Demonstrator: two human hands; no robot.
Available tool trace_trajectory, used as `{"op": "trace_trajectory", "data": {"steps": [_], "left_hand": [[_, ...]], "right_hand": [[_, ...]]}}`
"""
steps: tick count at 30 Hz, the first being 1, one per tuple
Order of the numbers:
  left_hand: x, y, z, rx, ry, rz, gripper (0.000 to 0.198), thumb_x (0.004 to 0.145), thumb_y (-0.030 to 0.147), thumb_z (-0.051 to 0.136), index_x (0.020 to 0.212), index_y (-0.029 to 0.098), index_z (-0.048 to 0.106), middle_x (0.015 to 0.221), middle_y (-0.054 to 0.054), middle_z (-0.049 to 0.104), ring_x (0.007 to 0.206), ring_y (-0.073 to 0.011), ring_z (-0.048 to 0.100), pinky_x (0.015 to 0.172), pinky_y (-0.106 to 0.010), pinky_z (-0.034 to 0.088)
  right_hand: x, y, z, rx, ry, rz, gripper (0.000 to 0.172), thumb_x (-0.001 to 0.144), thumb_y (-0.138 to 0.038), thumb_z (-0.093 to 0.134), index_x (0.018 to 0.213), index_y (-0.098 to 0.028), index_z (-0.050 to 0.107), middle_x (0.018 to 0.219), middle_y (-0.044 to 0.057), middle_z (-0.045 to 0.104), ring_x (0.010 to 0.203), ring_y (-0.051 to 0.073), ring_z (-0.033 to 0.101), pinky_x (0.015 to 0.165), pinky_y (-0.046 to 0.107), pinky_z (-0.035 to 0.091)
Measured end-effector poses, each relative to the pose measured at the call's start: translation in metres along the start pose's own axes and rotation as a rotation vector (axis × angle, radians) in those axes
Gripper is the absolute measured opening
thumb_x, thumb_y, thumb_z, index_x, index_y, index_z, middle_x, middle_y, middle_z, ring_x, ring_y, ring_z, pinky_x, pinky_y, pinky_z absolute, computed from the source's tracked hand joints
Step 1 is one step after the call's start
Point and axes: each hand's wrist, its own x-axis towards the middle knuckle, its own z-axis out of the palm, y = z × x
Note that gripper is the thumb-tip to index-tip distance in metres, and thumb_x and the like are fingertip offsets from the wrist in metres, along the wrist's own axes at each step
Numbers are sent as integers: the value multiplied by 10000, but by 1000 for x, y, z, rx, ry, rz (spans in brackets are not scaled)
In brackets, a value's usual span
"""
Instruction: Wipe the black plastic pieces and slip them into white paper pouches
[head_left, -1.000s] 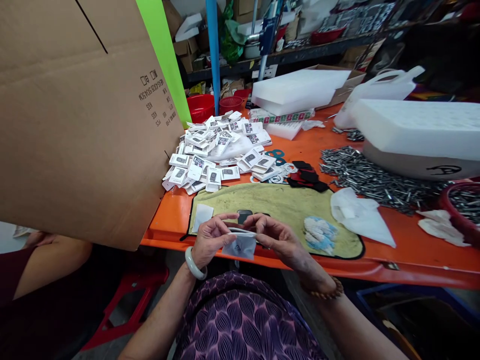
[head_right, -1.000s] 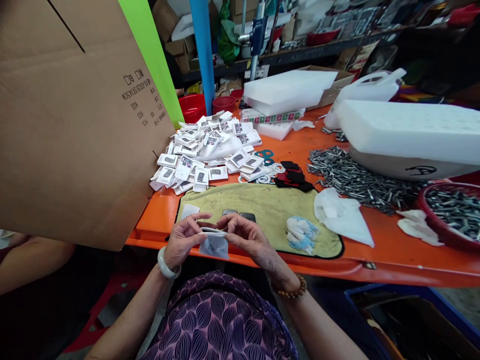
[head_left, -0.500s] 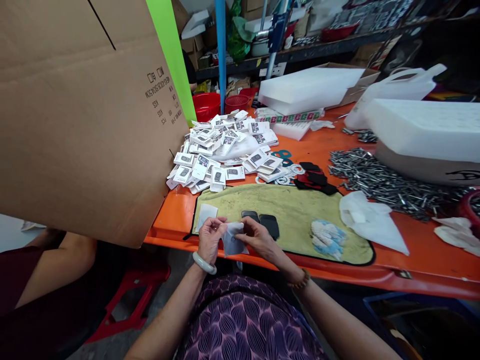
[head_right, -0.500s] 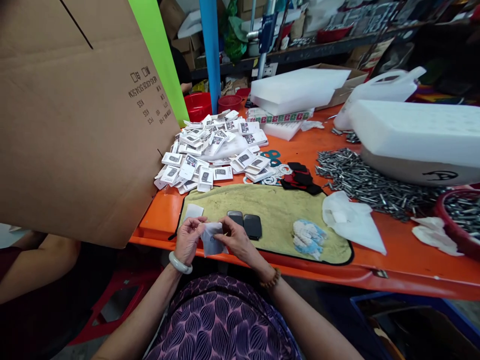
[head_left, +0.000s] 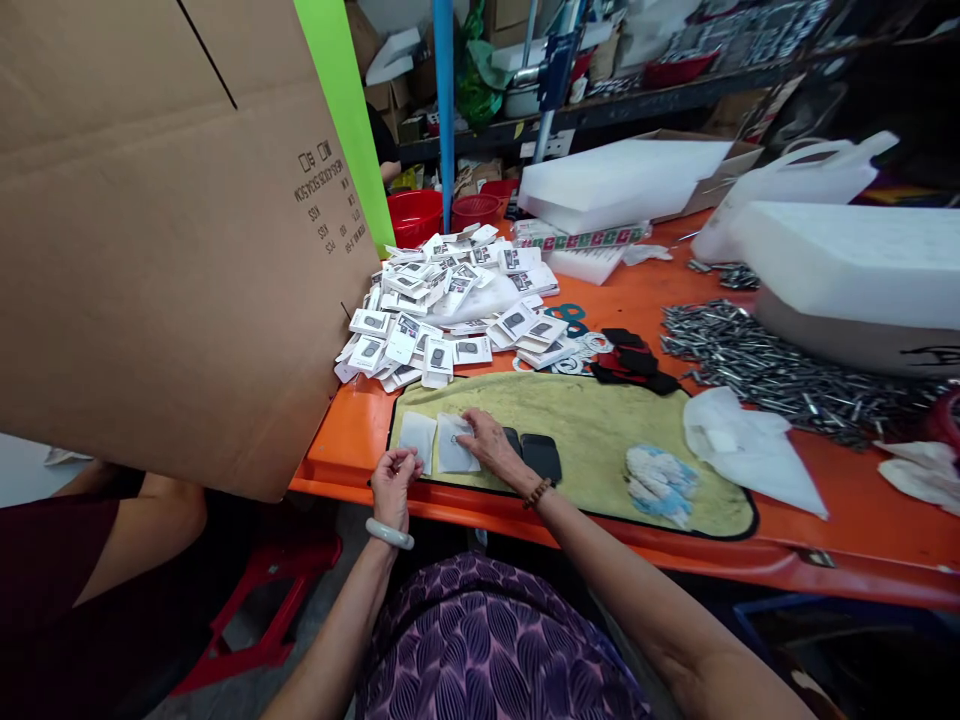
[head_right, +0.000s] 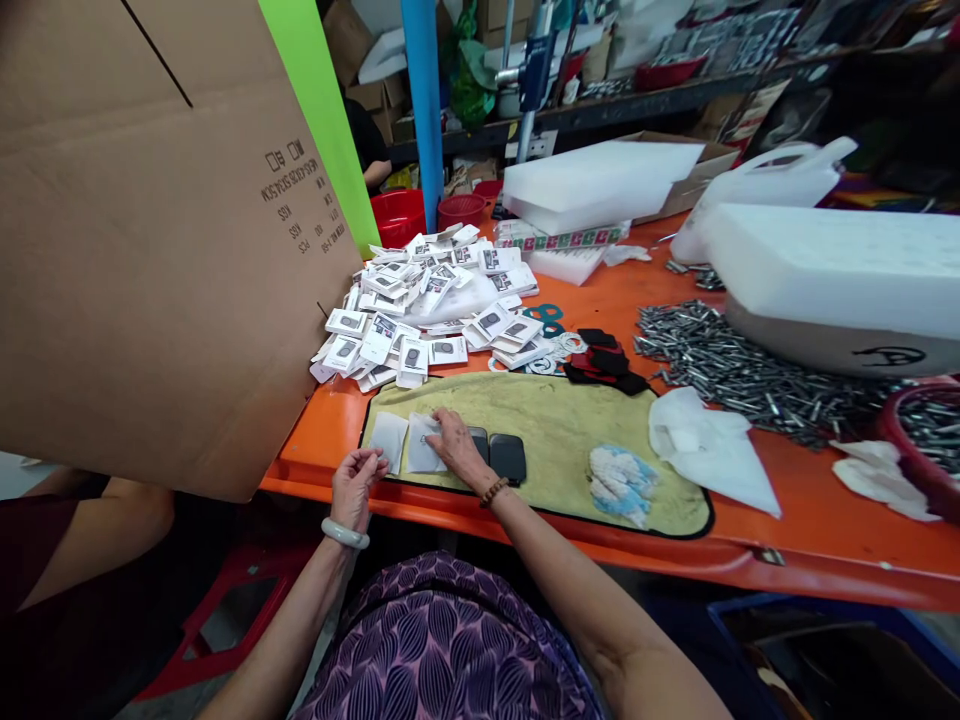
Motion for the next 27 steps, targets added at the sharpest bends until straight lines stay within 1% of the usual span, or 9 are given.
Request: {"op": "trace_trajectory", "data": {"steps": [3, 6, 10, 12, 13, 15, 17, 20, 27], "left_hand": [[-2, -1, 3, 26, -12, -11, 456, 484, 420, 862, 758, 133, 637, 847, -54, 702, 676, -132, 650, 669, -274, 521], [-2, 0, 5, 22, -25, -21, 469, 469, 417, 871, 763, 138, 636, 845, -43, 706, 688, -134, 656, 674, -266, 527], [-2, 0, 8, 18, -58, -41, 479, 459, 415, 883, 766, 138, 640, 841, -37, 712, 701, -133, 660, 673, -253, 535], [-3, -2, 11, 16, -64, -62, 496, 438, 418, 891, 758, 132, 642, 824, -36, 712, 690, -131, 659, 665, -250, 537], [-4, -2, 12, 13, -64, -73, 505, 428, 419, 894, 757, 130, 642, 816, -35, 711, 683, -129, 658, 663, -247, 538], [-7, -3, 16, 8, -65, -97, 520, 414, 420, 898, 758, 127, 641, 806, -32, 711, 671, -122, 656, 666, -242, 538], [-9, -4, 20, 15, -75, -110, 525, 412, 422, 899, 759, 124, 641, 805, -31, 712, 668, -120, 657, 666, -238, 538], [-12, -3, 24, 34, -90, -108, 526, 408, 428, 899, 752, 123, 643, 798, -29, 710, 669, -125, 659, 659, -237, 539], [-14, 0, 24, 56, -90, -110, 530, 394, 436, 901, 738, 124, 646, 787, -28, 705, 662, -124, 656, 646, -228, 535]], "right_hand": [[-15, -1, -19, -123, 84, -145, 243, 742, -195, 585, 985, -183, 572, 1022, 95, 597, 863, 207, 556, 825, 359, 451], [-26, 14, -64, -261, 250, -167, 209, 825, -241, 514, 1003, -169, 598, 987, 106, 625, 836, 208, 569, 786, 343, 465], [-44, 57, -161, -593, 562, 48, 219, 864, -243, 454, 849, -157, 656, 889, 121, 655, 863, 239, 564, 823, 389, 434], [-59, 82, -207, -700, 681, 168, 265, 866, -219, 436, 844, -110, 676, 970, 194, 647, 952, 307, 528, 853, 483, 380], [-67, 94, -225, -796, 731, 257, 268, 859, -226, 450, 830, -103, 687, 1015, 205, 644, 994, 329, 507, 859, 503, 360], [-79, 116, -250, -900, 732, 337, 267, 847, -241, 481, 813, -97, 703, 1101, 208, 629, 1069, 354, 464, 886, 520, 319], [-86, 135, -261, -958, 675, 365, 271, 840, -258, 497, 805, -99, 713, 1140, 200, 619, 1102, 356, 436, 901, 516, 296], [-85, 152, -263, -953, 656, 403, 264, 818, -271, 513, 808, -104, 718, 1135, 195, 611, 1108, 350, 416, 904, 514, 282], [-69, 166, -265, -600, 839, 599, 172, 695, -262, 565, 707, -133, 679, 985, 169, 626, 998, 330, 463, 836, 494, 350]]}}
